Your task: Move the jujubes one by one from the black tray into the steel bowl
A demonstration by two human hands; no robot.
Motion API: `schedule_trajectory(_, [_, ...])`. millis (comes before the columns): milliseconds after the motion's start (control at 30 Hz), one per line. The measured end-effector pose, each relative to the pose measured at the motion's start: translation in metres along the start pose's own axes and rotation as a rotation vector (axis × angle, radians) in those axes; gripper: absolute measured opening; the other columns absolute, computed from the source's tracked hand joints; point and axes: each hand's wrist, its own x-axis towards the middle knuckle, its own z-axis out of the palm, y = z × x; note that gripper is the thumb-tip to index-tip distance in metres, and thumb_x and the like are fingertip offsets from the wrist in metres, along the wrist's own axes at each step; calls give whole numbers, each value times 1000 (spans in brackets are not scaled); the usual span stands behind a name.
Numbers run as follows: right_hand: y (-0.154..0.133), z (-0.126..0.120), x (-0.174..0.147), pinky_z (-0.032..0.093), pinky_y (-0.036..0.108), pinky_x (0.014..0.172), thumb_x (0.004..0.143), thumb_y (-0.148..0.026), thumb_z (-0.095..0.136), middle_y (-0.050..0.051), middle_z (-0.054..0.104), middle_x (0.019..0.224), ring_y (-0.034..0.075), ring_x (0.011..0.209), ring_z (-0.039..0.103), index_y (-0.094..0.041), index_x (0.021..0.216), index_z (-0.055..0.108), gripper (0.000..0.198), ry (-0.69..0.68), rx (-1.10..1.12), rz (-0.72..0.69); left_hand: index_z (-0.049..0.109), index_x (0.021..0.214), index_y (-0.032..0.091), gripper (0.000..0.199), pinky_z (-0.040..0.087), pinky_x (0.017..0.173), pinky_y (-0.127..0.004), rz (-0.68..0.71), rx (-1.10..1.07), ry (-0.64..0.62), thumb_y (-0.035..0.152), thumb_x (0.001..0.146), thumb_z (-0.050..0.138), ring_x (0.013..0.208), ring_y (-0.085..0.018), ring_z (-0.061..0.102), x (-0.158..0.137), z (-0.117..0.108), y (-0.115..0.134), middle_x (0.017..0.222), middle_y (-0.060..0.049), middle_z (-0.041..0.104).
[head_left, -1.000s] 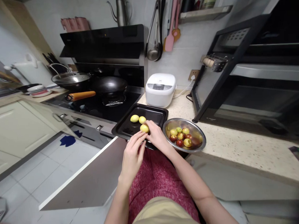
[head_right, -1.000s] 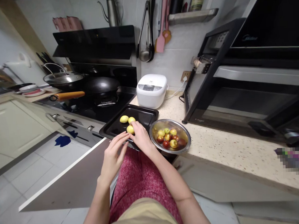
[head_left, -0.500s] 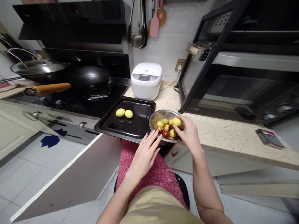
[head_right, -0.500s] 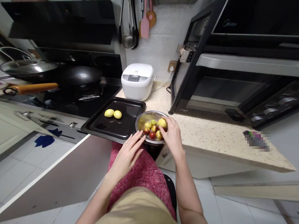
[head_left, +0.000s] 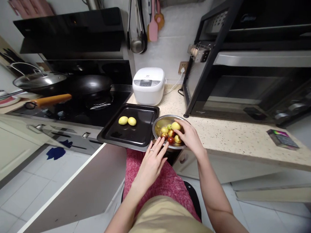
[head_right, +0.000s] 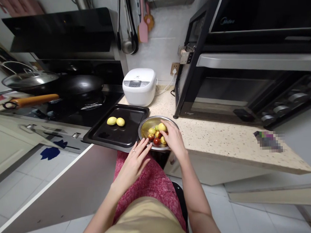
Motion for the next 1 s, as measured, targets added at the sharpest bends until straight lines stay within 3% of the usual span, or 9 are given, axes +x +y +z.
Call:
schedule_trajectory(300, [1,-3,-5,51,56,111,91,-23,64,15,69,137,31,127,66,-20,135,66,45,55,27,19,14,168,28,69,31,129,-60,-6,-17,-10,19,107,45,162,-26,22,-1,0,0,171,-15,30])
schedule_trajectory(600, [-13,-18,-36,56,51,102,98,-34,61,12,73,125,30,115,69,-23,128,69,33,212,5,-1,22,166,29,62,30,130,-57,-10,-52,10,22,108,44,161,-24,26,-1,-9,-6,170,-13,35])
schedule_trajectory(700, [-19,-21,-49,57,46,98,99,-32,60,11,74,119,28,110,71,-24,123,70,27,283,-5,-21,28,164,28,57,29,130,-55,-68,-36,106,22,109,41,160,-23,28,3,-21,-31,168,-12,38])
schedule_trajectory(833, [-27,-22,-61,58,46,96,100,-29,59,11,75,114,27,106,72,-24,117,72,22,366,-2,-54,41,158,19,52,31,129,-56,-208,61,188,19,106,44,159,-28,32,21,-39,-94,166,-19,39])
schedule_trajectory(933, [-32,-20,-65,58,46,96,101,-27,58,10,76,112,26,104,72,-25,115,73,21,389,22,-72,50,150,12,54,35,126,-57,-266,137,60,3,97,43,157,-31,36,43,-50,-141,161,-23,45])
schedule_trajectory(1000, [-35,-19,-67,58,45,96,101,-26,58,9,76,112,25,104,73,-26,115,74,21,388,39,-85,58,144,12,60,36,125,-55,-258,202,-83,-6,89,42,154,-29,41,57,-57,-163,157,-20,53])
